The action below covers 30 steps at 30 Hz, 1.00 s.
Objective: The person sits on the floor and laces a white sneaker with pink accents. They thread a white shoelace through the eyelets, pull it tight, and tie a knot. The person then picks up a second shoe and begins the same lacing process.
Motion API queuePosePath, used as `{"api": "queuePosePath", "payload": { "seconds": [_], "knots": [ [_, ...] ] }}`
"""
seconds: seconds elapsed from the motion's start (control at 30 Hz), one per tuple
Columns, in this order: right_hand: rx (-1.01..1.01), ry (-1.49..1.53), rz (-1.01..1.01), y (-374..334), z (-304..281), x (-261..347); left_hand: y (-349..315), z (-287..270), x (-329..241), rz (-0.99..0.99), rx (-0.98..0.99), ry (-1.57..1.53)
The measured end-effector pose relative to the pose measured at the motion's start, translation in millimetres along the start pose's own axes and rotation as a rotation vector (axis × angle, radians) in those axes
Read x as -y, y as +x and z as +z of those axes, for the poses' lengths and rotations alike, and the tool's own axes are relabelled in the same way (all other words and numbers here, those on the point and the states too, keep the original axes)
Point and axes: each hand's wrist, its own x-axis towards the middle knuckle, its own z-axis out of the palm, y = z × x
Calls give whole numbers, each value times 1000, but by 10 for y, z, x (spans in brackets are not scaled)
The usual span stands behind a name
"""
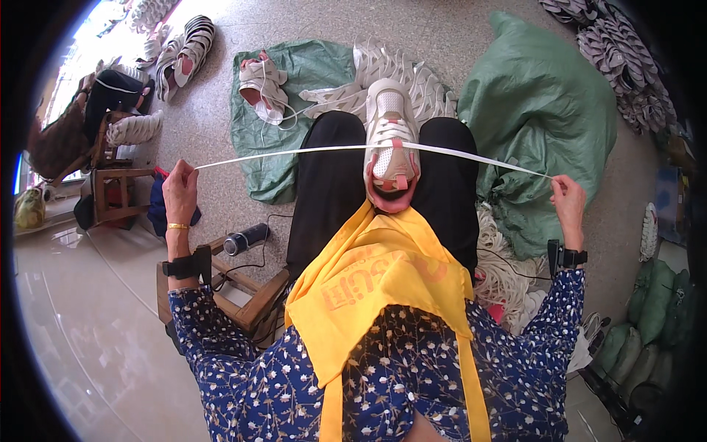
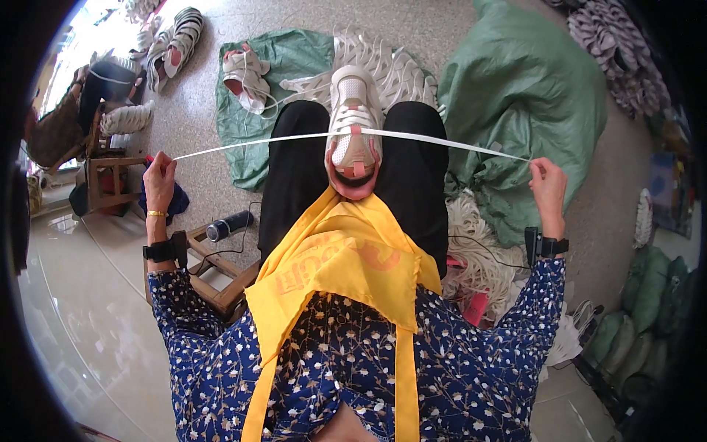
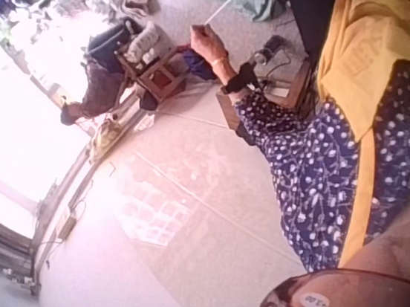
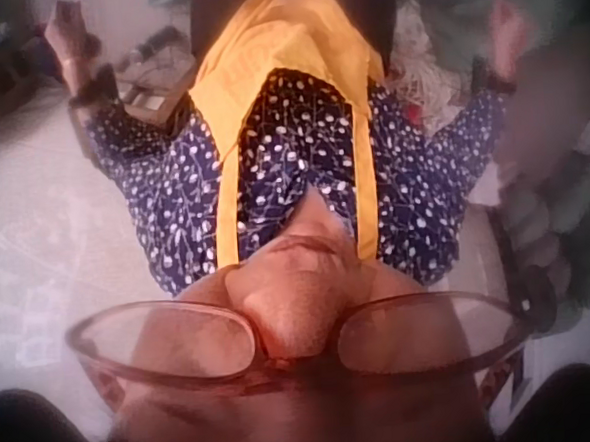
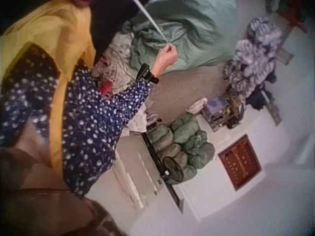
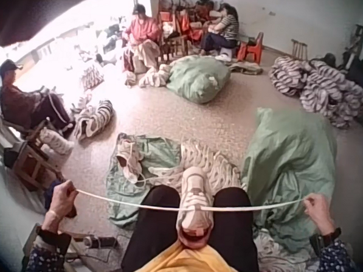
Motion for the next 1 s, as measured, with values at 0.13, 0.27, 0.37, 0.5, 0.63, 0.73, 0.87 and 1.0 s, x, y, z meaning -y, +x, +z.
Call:
{"api": "queuePosePath", "payload": {
  "seconds": [0.13, 0.27, 0.37, 0.5, 0.63, 0.73, 0.87, 1.0],
  "knots": [
    [183, 47, 53, 31, 134, 173, 137, -6, -66, 104, 43, 47],
    [511, 310, 117, 167, 294, 616, 443, -8, -602, 130, 89, -73],
    [685, 640, -32, 455, 206, 1035, 865, -87, -824, 220, 37, -185],
    [253, 1205, -81, 520, -18, 1630, 1080, -145, -1372, 210, -346, -557],
    [348, 1171, 2, 266, 226, 1859, 688, 266, -1360, 149, 109, -313],
    [605, 890, -72, 35, 572, 2005, 172, 552, -1751, 119, 556, -465],
    [564, 664, -195, -61, 911, 2282, -144, 858, -2126, 110, 606, -683],
    [244, 540, -442, 38, 1149, 2393, -87, 1003, -2411, 186, 526, -666]
  ]
}}
